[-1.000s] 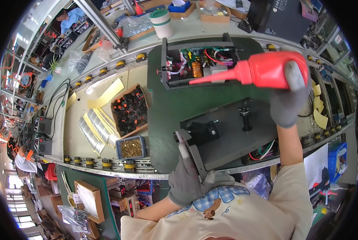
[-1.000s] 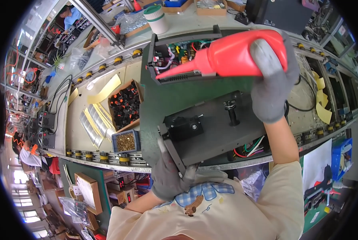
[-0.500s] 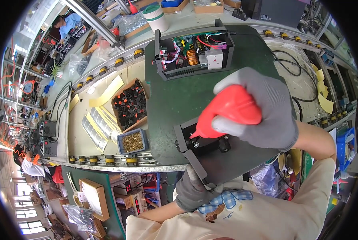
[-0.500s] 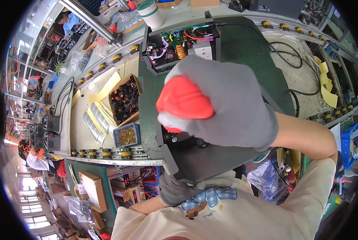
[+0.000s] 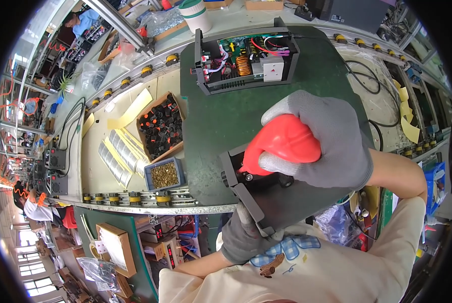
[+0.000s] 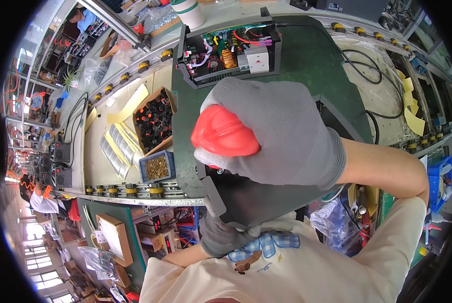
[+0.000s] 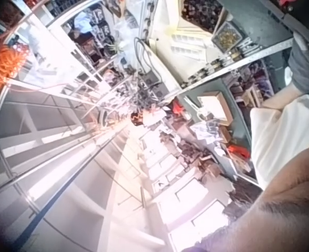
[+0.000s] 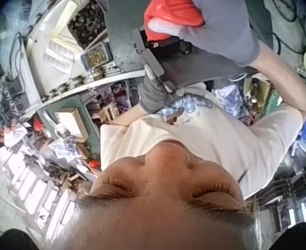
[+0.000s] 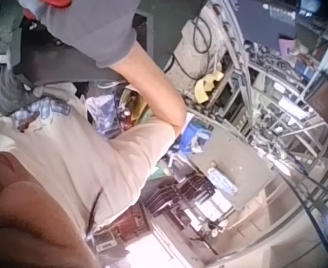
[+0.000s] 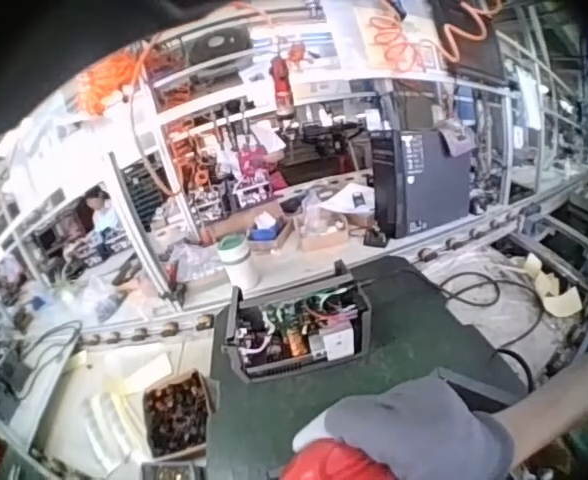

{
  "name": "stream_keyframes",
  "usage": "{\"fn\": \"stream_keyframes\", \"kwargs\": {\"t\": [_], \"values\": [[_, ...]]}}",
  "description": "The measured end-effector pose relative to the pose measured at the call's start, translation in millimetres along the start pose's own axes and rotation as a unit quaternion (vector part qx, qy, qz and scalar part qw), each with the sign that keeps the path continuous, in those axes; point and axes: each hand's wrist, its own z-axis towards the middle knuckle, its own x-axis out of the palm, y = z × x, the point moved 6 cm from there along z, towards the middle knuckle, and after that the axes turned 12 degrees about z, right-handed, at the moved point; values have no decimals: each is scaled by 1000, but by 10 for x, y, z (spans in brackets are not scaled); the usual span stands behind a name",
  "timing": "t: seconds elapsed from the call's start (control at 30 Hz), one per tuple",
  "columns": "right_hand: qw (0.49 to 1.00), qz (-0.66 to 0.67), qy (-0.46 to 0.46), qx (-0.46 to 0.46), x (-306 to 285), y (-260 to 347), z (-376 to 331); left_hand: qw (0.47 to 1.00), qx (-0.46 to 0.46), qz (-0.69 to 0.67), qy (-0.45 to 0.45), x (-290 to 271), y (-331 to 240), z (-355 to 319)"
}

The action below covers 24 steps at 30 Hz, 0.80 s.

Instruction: Assembling and inspecting electronic components and power supply units on an industrial assembly line.

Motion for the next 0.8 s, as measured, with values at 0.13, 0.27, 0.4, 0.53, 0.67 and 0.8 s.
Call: {"fn": "stream_keyframes", "kwargs": {"t": [0.13, 0.27, 0.4, 0.53, 0.67, 0.8], "values": [[1000, -12, -17, 9, -177, 67, -5, 988, -117, 17, -98, -157, 30, 37], [957, -24, -281, 61, -785, 188, -352, 982, -178, 25, -59, -340, 302, 258], [896, -95, -433, -15, -1257, 322, -1094, 985, -149, 29, -81, -271, 699, 618], [891, -145, -425, 65, -1158, 201, -1491, 953, -279, -111, 47, -328, 881, 893], [895, -63, -433, 84, -1030, 106, -1421, 965, -233, -111, -37, -264, 971, 792], [913, -151, -372, 72, -1007, -11, -1285, 971, -229, 36, -62, -436, 723, 808]]}}
